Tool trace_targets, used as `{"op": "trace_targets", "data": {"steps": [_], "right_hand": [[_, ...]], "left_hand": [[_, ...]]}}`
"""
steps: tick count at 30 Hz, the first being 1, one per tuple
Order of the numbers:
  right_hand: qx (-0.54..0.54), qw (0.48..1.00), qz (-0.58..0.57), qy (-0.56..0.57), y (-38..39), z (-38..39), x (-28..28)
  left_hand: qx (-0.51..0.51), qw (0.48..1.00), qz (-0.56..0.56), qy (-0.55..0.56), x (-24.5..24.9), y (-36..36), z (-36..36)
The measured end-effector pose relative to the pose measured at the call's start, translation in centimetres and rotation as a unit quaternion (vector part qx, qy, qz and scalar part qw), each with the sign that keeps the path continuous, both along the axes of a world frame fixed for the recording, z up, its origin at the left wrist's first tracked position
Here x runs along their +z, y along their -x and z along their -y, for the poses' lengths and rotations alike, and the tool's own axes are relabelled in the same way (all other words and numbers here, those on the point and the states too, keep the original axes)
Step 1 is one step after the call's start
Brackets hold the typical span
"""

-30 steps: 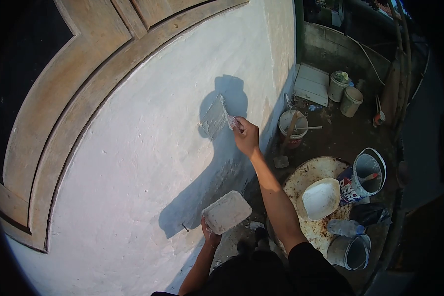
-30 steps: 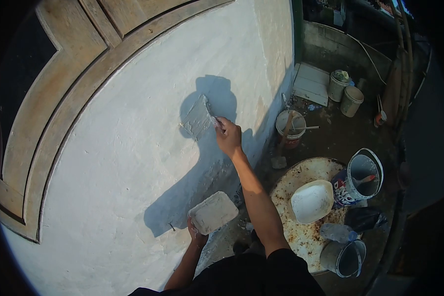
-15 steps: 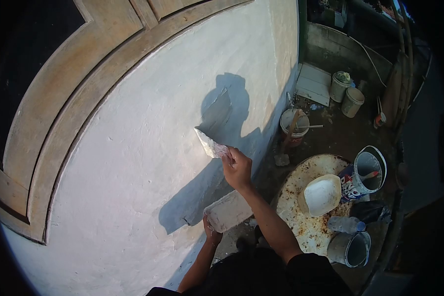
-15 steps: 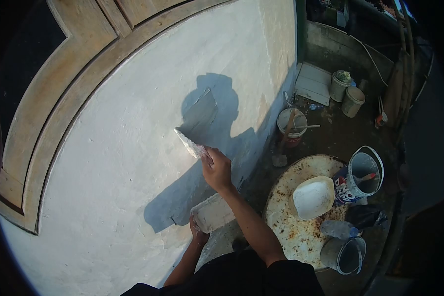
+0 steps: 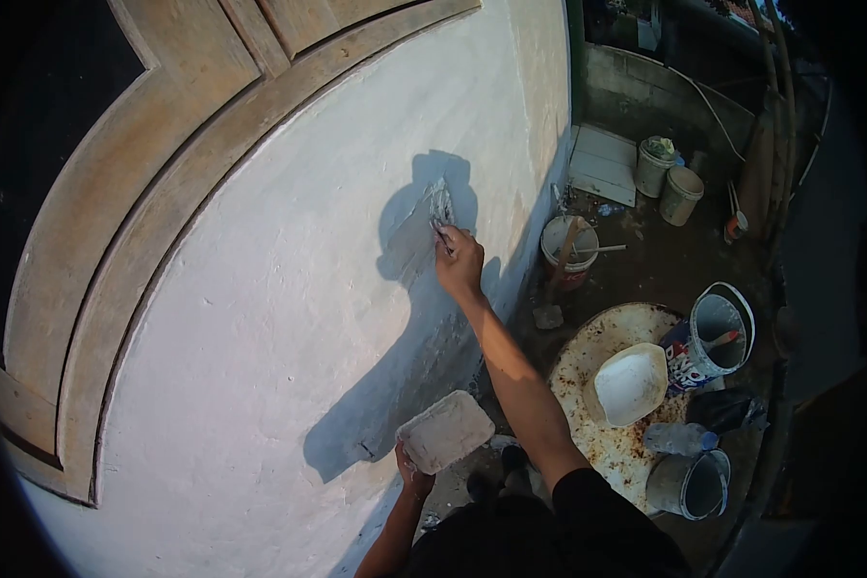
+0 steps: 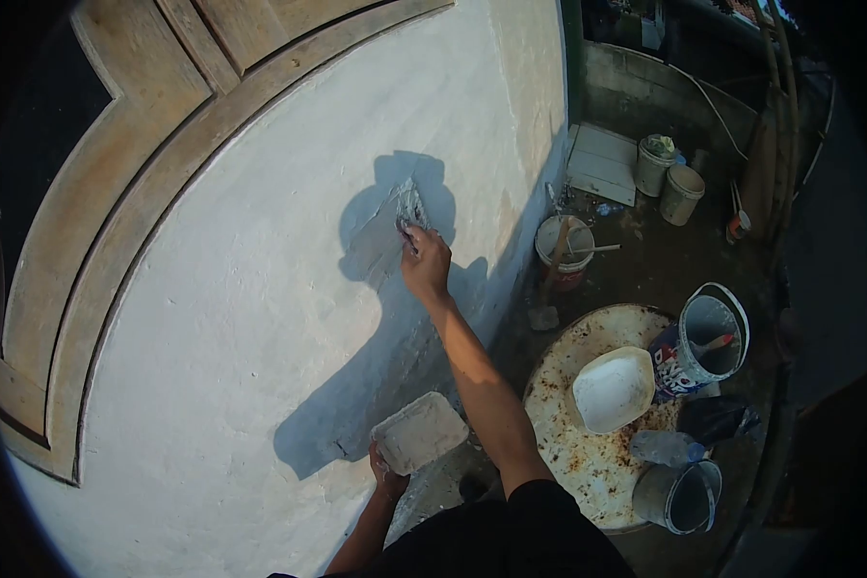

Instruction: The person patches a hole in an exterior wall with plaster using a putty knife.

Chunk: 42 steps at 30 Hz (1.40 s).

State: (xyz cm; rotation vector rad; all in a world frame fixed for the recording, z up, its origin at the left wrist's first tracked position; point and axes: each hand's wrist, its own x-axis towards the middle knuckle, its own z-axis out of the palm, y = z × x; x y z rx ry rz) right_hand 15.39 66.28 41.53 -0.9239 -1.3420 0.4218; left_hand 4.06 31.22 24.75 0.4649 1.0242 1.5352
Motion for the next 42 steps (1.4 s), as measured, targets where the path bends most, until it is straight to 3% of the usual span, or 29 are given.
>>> {"op": "trace_targets", "data": {"steps": [2,5,8,11,14,17,23,26,27,30,33,42], "right_hand": [[0.073,0.996,-0.058,-0.01,-0.6,-0.5,-0.2],[0.158,0.985,-0.048,0.054,-2.5,0.6,1.3],[0.23,0.969,-0.042,0.082,-3.3,1.6,1.7],[0.283,0.957,-0.048,0.049,-3.3,2.9,1.1],[0.241,0.97,-0.024,0.016,-3.7,4.3,0.0],[0.162,0.983,-0.015,0.079,-6.7,5.4,1.5],[0.031,0.99,-0.128,0.053,-8.7,-0.3,1.7],[0.105,0.977,-0.187,0.012,-7.8,-4.7,0.4],[0.108,0.984,-0.14,0.003,-8.1,-5.0,0.5],[0.236,0.951,-0.195,0.032,-8.0,-4.6,0.5],[0.257,0.955,-0.135,0.064,-8.3,-3.4,1.0],[0.299,0.941,-0.141,0.076,-8.0,-1.7,1.4]], "left_hand": [[-0.006,1.0,0.017,0.012,0.3,0.2,-0.2],[0.009,0.998,0.033,0.051,0.2,0.2,-0.9],[0.009,0.998,0.066,0.022,-0.6,0.3,-1.3],[0.027,0.994,0.094,0.041,0.6,-0.6,-2.0],[0.021,0.994,0.105,0.035,-0.6,-0.8,-2.4],[0.001,0.994,0.106,0.035,-0.4,-1.2,-2.5],[0.01,0.994,0.107,0.035,0.3,-1.3,-1.9],[0.028,0.991,0.114,0.066,-0.4,-0.7,-1.2],[0.031,0.992,0.109,0.064,-0.2,-0.7,-1.0],[0.038,0.994,0.092,0.054,0.1,-0.7,-0.5],[0.038,0.995,0.078,0.05,0.0,-0.4,0.2],[0.041,0.992,0.1,0.06,-0.7,-0.1,0.5]]}}
